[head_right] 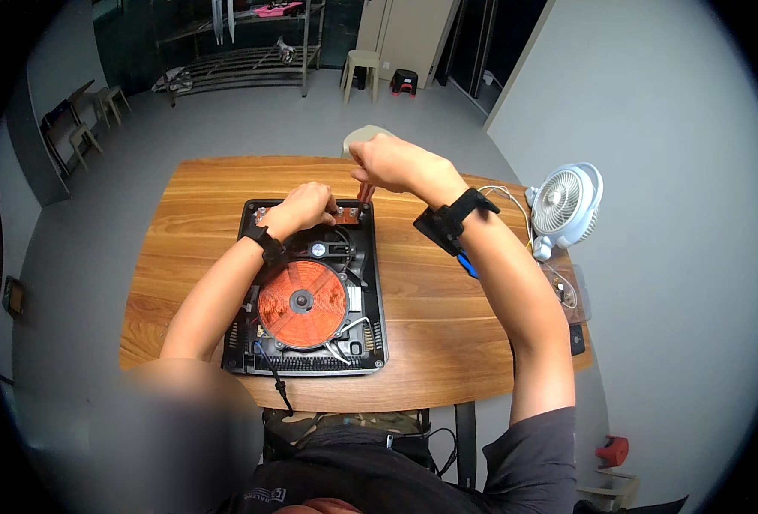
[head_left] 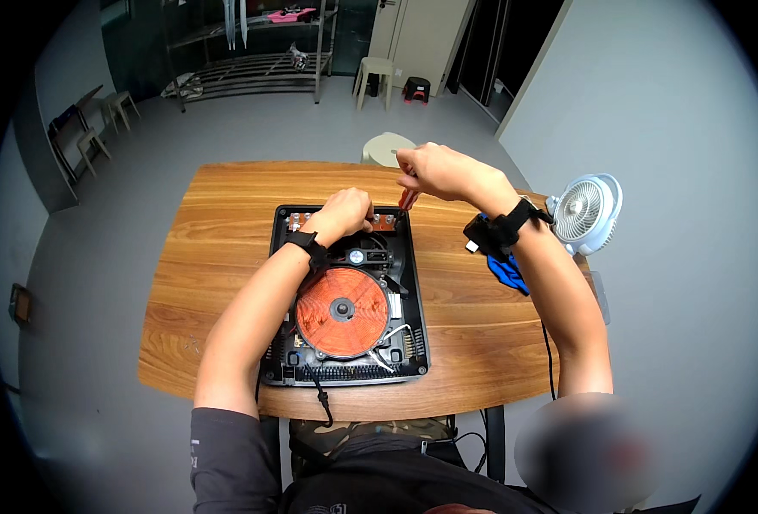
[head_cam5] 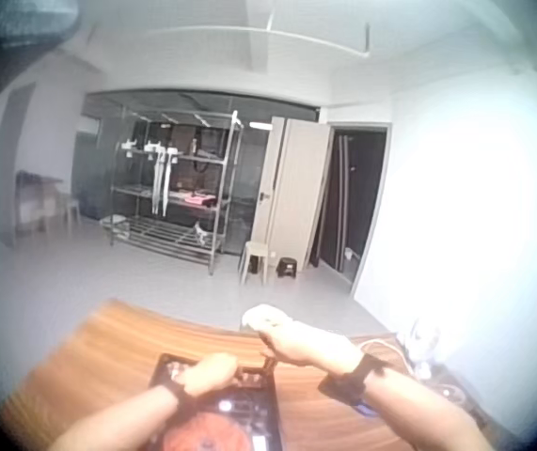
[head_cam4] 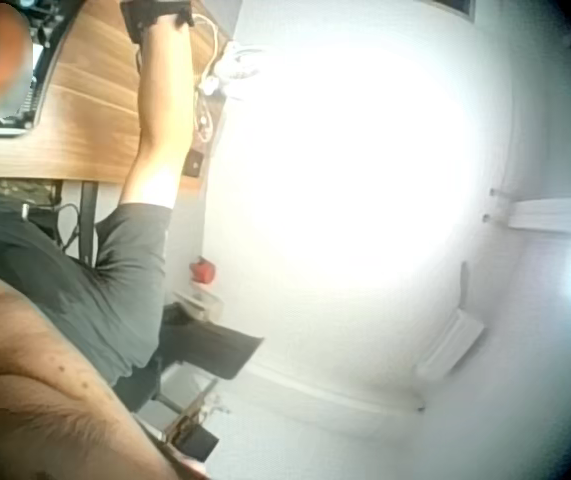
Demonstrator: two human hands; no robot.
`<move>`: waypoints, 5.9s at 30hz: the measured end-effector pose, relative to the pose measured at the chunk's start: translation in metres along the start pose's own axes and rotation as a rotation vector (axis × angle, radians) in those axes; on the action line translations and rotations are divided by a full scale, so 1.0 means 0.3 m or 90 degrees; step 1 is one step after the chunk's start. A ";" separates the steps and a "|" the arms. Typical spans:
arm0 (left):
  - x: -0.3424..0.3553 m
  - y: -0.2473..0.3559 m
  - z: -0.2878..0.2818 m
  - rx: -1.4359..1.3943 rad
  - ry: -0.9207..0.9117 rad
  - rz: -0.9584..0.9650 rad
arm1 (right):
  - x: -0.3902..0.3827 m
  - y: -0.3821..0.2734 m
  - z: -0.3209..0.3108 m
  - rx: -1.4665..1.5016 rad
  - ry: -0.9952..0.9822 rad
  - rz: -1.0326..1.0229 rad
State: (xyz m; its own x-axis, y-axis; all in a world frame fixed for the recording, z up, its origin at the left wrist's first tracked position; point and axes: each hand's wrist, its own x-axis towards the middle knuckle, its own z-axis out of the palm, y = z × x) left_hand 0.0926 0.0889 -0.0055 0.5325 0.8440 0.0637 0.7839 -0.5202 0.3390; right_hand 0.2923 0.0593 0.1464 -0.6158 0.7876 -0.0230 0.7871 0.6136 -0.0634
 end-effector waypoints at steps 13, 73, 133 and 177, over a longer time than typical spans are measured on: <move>0.002 -0.022 0.007 0.003 -0.002 0.003 | -0.003 -0.053 -0.071 0.056 -0.129 0.120; -0.010 0.016 -0.030 0.066 -0.022 0.052 | 0.026 -0.075 -0.024 -0.010 -0.101 0.147; -0.566 -0.384 -0.076 0.129 0.036 -0.135 | 0.031 -0.075 -0.019 0.018 -0.128 0.246; -0.394 -0.030 -0.220 -0.044 0.080 0.019 | -0.038 -0.123 -0.093 -0.022 -0.142 0.289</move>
State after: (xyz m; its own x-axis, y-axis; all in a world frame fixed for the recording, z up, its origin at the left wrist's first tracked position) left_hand 0.0016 0.0023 0.0458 0.5078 0.8403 0.1898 0.7421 -0.5386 0.3990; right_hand 0.2712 0.0293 0.1770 -0.2002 0.9465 -0.2532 0.9758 0.2159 0.0356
